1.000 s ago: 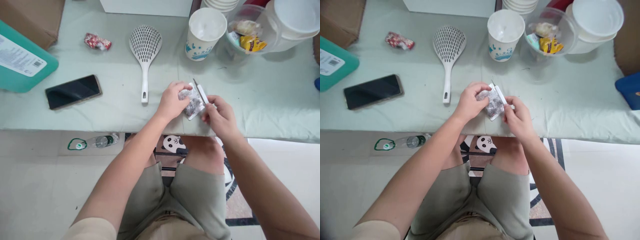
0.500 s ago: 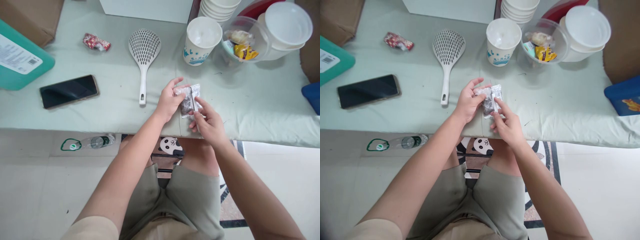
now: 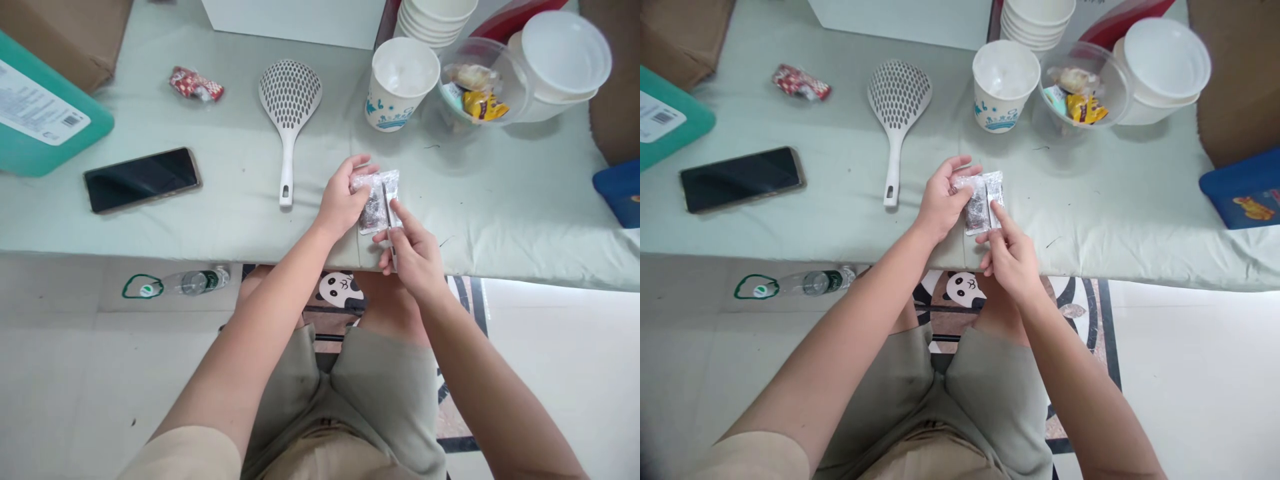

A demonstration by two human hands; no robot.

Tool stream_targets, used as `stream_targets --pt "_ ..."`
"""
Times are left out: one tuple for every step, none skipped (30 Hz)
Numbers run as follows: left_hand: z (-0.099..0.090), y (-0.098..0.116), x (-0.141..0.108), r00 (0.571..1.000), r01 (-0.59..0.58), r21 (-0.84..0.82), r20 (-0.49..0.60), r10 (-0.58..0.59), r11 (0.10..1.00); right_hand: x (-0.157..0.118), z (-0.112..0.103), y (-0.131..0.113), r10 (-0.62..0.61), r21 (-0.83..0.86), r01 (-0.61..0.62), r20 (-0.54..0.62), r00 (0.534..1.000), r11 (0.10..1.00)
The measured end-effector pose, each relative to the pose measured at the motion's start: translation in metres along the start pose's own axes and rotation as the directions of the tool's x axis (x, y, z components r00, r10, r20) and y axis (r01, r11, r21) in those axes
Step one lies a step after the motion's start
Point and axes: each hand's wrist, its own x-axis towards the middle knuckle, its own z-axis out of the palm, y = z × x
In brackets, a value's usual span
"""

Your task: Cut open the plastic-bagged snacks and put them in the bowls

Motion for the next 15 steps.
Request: stream_targets --pt "-0.001 -0.002 0.001 1.000 -0.025 0.020 0.002 0.025 0.999 0.000 0.001 -0.002 -0.010 -0.009 0.010 -0.005 1.000 1.000" --pt "-0.002 -0.004 0.002 0.999 -0.053 0.040 0.003 0.053 0.998 0.000 0.002 -0.003 -0.025 -0.021 0.025 -0.005 1.000 0.999" --pt "-0.002 -0.006 0.003 0.997 -0.081 0.061 0.003 0.080 0.995 0.001 0.003 -0.005 -0.044 -0.037 0.044 -0.004 0.999 0.998" --pt "-0.003 -0.007 0.004 0.995 -0.103 0.080 0.003 0.103 0.991 0.002 0.004 -0.007 -0.069 -0.054 0.069 -0.004 0.998 0.996" --pt "-0.004 -0.008 0.004 0.993 -0.118 0.095 0.003 0.118 0.988 0.003 0.005 -0.008 -0.095 -0.070 0.094 -0.005 0.995 0.993" --pt "-0.004 -0.009 0.005 0.992 -0.124 0.106 0.003 0.124 0.987 0.004 0.006 -0.008 -0.118 -0.083 0.117 -0.007 0.993 0.990" --pt "-0.005 -0.010 0.005 0.992 -0.126 0.112 0.003 0.126 0.986 0.005 0.007 -0.009 -0.132 -0.091 0.131 -0.006 0.991 0.987" --pt "-0.005 -0.010 0.005 0.992 -0.127 0.115 0.003 0.127 0.985 0.005 0.008 -0.009 -0.135 -0.093 0.135 -0.002 0.991 0.987" --pt "-0.005 -0.010 0.005 0.992 -0.129 0.114 0.005 0.129 0.985 0.006 0.009 -0.009 -0.127 -0.091 0.127 0.008 0.992 0.988" --pt "-0.005 -0.011 0.005 0.991 -0.130 0.112 0.009 0.130 0.985 0.007 0.009 -0.009 -0.109 -0.086 0.110 0.020 0.994 0.990" --pt "-0.005 -0.011 0.005 0.992 -0.130 0.107 0.012 0.129 0.986 0.008 0.010 -0.009 -0.087 -0.083 0.090 0.032 0.996 0.993" --pt "-0.005 -0.011 0.005 0.992 -0.126 0.102 0.013 0.125 0.987 0.008 0.010 -0.009 -0.066 -0.081 0.069 0.040 0.997 0.994" --pt "-0.005 -0.011 0.005 0.993 -0.118 0.097 0.012 0.118 0.988 0.008 0.011 -0.009 -0.049 -0.081 0.053 0.042 0.998 0.995" --pt "-0.005 -0.011 0.005 0.994 -0.109 0.091 0.008 0.108 0.990 0.008 0.011 -0.009 -0.037 -0.082 0.041 0.040 0.999 0.996" --pt "-0.004 -0.010 0.005 0.995 -0.099 0.087 0.002 0.099 0.991 0.008 0.011 -0.008 -0.031 -0.083 0.034 0.034 0.999 0.996"
